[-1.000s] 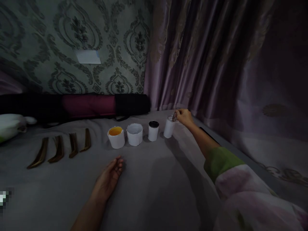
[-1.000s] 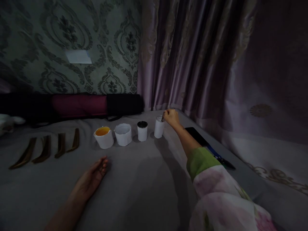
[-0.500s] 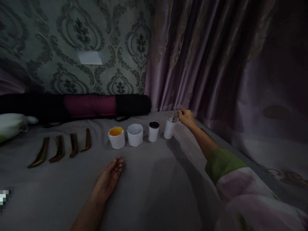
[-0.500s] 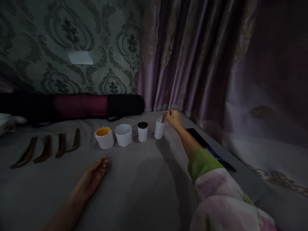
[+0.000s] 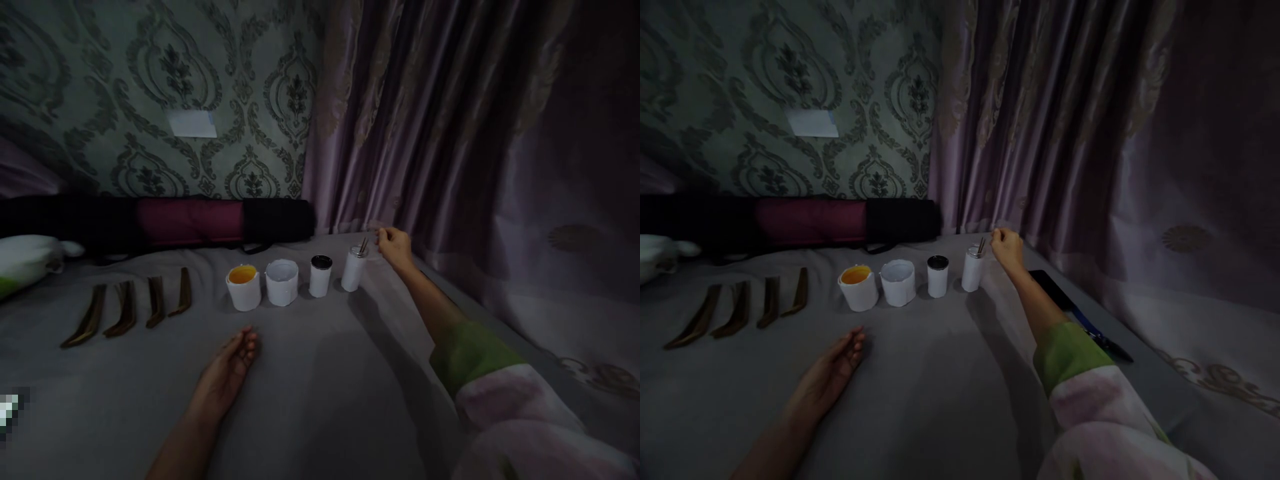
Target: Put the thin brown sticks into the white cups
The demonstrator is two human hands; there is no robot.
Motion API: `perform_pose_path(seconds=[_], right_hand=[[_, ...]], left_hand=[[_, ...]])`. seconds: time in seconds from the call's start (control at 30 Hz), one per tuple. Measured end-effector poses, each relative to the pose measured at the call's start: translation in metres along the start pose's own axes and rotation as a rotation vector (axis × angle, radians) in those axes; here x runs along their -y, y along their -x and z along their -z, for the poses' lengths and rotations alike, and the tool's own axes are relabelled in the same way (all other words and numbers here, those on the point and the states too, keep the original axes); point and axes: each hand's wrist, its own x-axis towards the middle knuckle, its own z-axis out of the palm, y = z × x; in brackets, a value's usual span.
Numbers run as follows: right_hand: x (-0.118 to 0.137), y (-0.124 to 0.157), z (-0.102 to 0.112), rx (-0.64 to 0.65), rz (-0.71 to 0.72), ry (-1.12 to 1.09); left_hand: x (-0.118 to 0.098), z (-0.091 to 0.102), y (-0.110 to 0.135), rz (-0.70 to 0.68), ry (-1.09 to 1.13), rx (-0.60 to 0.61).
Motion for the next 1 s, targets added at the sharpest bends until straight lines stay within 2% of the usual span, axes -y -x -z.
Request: perform_pose_path(seconds=[0.4, 0.73, 1.0], right_hand=[[0.004, 0.013, 0.001, -0.081, -0.034, -0.164], [0.008, 0.044, -0.005, -0.006, -0.040, -0.409], [0.015, 0.066, -0.011, 0.061, -0.094, -0.513]], left_hand=[[0.001, 0.003, -0.001, 0.005, -0.008, 0.002], [0.001, 0.001, -0.001, 0.003, 0.005, -0.011], [0.000, 0.000, 0.000, -0.002, -0.001, -0.018]])
